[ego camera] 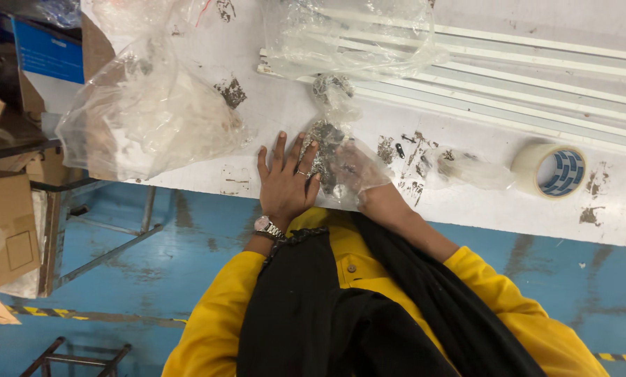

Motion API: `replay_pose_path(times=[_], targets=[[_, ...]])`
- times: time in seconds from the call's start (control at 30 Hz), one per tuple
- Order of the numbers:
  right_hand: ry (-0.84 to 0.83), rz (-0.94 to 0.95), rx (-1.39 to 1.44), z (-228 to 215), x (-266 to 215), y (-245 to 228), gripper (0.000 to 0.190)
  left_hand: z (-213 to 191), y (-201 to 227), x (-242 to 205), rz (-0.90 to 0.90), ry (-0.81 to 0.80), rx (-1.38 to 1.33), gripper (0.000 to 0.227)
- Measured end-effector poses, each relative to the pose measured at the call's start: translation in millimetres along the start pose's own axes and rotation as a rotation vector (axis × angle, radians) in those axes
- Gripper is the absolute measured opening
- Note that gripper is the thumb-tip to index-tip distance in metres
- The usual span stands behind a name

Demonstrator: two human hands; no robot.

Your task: The person organizes small metal parts by sorting through a clear plastic bag and placing specific components into different containers and bags.

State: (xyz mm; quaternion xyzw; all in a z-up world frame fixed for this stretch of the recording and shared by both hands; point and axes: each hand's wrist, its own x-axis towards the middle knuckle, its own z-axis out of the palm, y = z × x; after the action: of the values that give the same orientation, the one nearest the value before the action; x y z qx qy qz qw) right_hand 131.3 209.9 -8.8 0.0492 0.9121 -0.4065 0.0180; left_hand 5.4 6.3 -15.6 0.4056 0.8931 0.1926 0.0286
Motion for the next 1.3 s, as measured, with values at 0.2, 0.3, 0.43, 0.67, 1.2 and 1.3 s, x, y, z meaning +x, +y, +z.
replay_pose_path(times=[0.2,0.3,0.43,0.67,1.2,1.3], targets=[[-0.042,-0.232,-0.48,-2.8,28.4,-19.8,0.076,-0.1,-1.0,0.6,0.002,-0.018,0.016,0.067],[-0.175,-0.127,-0.356,-2.6,11.1,-10.9,0.072,0.0,-0.5,0.9,0.002,-0.007,0.013,0.068],[-0.201,-0.201,-0.301,-5.2,-5.7,0.7,0.068,-0.3,0.1,0.5,0.001,-0.003,0.017,0.067],[-0.044,-0.272,-0.344,6.6,35.0,1.0,0.081,1.0,-0.3,0.6,0.003,-0.009,0.019,0.068],[-0.172,-0.163,-0.357,7.7,-3.8,15.5,0.059,4.9,-2.0,-0.5,-0.004,-0.045,0.034,0.072],[-0.233,-0.088,-0.34,15.2,13.5,16.1,0.06,4.5,-2.8,-1.1,0.002,-0.035,0.026,0.073]])
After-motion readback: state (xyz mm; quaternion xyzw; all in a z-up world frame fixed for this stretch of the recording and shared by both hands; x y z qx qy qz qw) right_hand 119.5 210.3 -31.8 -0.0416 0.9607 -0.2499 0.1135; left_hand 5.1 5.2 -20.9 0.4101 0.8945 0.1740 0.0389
